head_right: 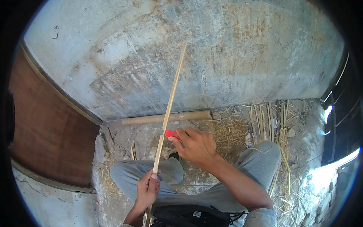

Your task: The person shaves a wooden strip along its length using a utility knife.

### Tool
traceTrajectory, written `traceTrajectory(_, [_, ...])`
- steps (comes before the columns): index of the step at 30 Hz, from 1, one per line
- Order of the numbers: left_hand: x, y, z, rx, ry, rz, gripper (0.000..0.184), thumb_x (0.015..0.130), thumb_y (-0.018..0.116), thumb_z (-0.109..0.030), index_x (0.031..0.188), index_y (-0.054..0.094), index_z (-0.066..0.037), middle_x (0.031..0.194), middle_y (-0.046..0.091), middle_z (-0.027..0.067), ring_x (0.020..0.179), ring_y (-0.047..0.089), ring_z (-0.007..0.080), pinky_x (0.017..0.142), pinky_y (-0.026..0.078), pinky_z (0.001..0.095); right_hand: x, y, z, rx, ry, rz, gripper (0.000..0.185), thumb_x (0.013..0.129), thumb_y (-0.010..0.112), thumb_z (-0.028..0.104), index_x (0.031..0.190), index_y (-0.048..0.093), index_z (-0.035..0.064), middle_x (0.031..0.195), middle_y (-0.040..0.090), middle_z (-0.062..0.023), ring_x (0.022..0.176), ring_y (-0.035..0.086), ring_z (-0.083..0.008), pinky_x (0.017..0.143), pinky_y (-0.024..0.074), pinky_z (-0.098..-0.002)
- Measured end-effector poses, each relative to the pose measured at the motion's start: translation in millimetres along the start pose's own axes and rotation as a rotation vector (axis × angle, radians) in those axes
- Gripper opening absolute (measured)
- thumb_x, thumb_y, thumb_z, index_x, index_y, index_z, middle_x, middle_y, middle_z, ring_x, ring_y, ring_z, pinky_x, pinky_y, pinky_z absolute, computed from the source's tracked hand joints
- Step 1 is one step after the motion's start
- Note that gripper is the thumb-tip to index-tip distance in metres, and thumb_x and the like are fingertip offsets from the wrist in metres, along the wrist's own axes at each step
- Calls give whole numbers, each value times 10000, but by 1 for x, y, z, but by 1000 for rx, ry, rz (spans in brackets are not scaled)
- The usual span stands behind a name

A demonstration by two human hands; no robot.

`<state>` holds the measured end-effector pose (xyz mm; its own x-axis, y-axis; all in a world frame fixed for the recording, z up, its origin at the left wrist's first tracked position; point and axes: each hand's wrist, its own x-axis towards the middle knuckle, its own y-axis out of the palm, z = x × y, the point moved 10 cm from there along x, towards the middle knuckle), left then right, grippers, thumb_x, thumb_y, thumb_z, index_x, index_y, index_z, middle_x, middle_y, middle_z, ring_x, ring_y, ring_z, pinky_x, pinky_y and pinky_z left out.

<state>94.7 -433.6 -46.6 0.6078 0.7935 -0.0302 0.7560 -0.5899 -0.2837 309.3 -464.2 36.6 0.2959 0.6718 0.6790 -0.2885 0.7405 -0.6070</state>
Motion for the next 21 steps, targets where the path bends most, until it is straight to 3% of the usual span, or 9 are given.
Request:
traceTrajectory(4, [-16, -4, 7, 61, -30, 43, 298, 1063, 430, -216, 1168, 559, 31, 604, 414, -44, 502, 364, 19, 445, 309, 205, 6, -8, -26, 12, 52, -128, 285, 850, 732, 369, 901, 723, 89, 642, 593, -56, 497, 611, -254, 406, 440, -370])
traceTrajectory(6, [-20, -6, 6, 96, -16, 62, 297, 1063, 427, -209, 1165, 560, 36, 604, 424, -40, 503, 370, 20, 449, 311, 208, 9, -4, -30, -79, 66, -20, 291, 853, 730, 372, 904, 732, 85, 647, 606, -59, 505, 620, -258, 411, 444, -376])
traceTrajectory(8, [-24, -13, 10, 131, -79, 33, 232, 1034, 469, -148, 1149, 591, 13, 601, 494, 12, 537, 477, 57, 495, 405, 250, 9, 2, -28, -74, 63, -32, 292, 854, 729, 373, 905, 732, 85, 645, 606, -58, 502, 619, -256, 411, 445, -377])
traceTrajectory(11, [-25, -19, 10, 188, -38, 38, 231, 1031, 471, -141, 1150, 595, 15, 604, 504, 21, 541, 490, 66, 505, 418, 257, 8, 6, -27, -52, 73, -28, 304, 863, 709, 381, 915, 735, 83, 655, 620, -64, 494, 622, -267, 416, 464, -384])
traceTrajectory(14, [-27, -20, 10, 192, 22, 24, 286, 1055, 429, -192, 1126, 583, 38, 584, 448, -36, 504, 396, 27, 452, 328, 224, 7, 10, -25, -55, 65, -16, 317, 872, 686, 389, 931, 739, 83, 669, 637, -74, 491, 625, -290, 423, 484, -392])
traceTrajectory(16, [-33, -20, 10, 227, -15, 44, 281, 1049, 434, -187, 1121, 588, 38, 582, 456, -34, 504, 409, 30, 454, 338, 226, 12, 9, -32, -72, 48, -24, 318, 874, 682, 390, 938, 740, 84, 671, 641, -77, 495, 624, -298, 425, 484, -393])
traceTrajectory(18, [-48, -21, 17, 265, -60, 61, 276, 1043, 440, -181, 1115, 593, 37, 579, 464, -32, 504, 422, 33, 456, 347, 228, 20, 0, -89, 5, 386, -42, 312, 876, 674, 385, 940, 734, 85, 725, 669, -88, 539, 641, -324, 467, 505, -415])
traceTrajectory(19, [-58, -24, 21, 263, -58, 54, 250, 1024, 471, -158, 1126, 605, 28, 585, 498, 3, 515, 470, 54, 475, 388, 248, 20, -5, -97, 5, 390, -44, 312, 876, 674, 385, 940, 734, 85, 725, 669, -88, 539, 641, -324, 467, 505, -415])
traceTrajectory(21, [-62, -28, 25, 255, -49, 47, 232, 1006, 502, -134, 1138, 617, 18, 590, 533, 37, 526, 518, 75, 494, 429, 269, 26, -4, -93, -119, 204, 49, 307, 879, 666, 382, 925, 730, 86, 760, 684, -102, 611, 666, -339, 527, 528, -437])
